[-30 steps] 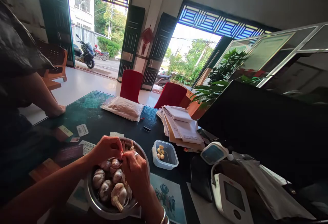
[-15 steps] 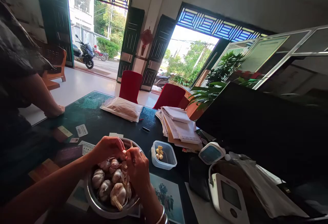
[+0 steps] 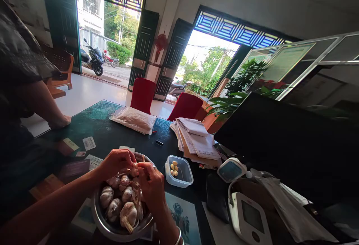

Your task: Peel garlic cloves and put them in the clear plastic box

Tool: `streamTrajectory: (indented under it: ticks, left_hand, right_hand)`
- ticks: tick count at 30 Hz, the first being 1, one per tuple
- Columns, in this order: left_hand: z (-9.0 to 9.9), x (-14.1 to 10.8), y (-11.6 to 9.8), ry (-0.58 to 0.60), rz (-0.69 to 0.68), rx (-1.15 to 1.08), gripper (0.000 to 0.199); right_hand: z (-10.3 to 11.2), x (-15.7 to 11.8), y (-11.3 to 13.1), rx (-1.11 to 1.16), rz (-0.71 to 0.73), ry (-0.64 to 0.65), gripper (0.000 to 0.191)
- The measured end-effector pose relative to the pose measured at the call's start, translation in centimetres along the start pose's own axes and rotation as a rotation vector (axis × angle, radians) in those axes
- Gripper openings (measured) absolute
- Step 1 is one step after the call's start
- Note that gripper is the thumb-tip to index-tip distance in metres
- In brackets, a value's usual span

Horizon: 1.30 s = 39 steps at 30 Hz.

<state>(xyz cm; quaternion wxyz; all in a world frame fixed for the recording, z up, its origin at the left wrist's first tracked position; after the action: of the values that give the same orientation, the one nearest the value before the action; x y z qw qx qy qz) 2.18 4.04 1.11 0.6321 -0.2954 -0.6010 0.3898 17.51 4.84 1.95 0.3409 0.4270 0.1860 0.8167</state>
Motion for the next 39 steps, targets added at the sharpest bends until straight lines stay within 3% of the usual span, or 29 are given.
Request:
streamTrajectory:
  ticks: [13,17,22,31,39]
  left_hand:
    - [-0.2,-0.1,0.2,0.039,0.068,-0.036,0.018]
    - [-0.6,-0.3,0.8,0.062,0.158,-0.075,0.011]
    - [-1.2,-0.7,1.6,0.103,0.264,-0.169,0.018]
    - [-1.7,-0.7,0.9,0.199,0.202,-0.153,0.034]
    - [-2.0,-0.8,0.6,0.231,0.158,-0.029,0.027]
  right_hand:
    - [0.0,-0.1,0.6,-0.046,0.087,-0.041,0.014]
    - [-0.1,-0.3,0.6,-0.084,0.128,-0.050,0.013]
    - [-0.5,-0.3,0.6,-0.121,0.144,-0.042,0.017]
    - [-0.4,-0.1,0.1,-0.113,0.051,-0.070,0.016]
    - [0.2,0.0,-0.7,-0.094,-0.025,-0.103,0.014]
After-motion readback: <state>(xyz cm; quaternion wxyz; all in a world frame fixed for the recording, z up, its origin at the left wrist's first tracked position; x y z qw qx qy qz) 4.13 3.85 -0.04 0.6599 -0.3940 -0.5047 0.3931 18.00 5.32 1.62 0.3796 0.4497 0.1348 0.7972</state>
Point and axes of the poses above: each hand's wrist, its own x-axis towards the middle knuckle, its own z-axis out of the back of the hand, y = z × x, the point moved 5 cm from there along x, towards the middle knuckle, and after that the axes turned 3 degrees about -y, right-handed, at the moved point
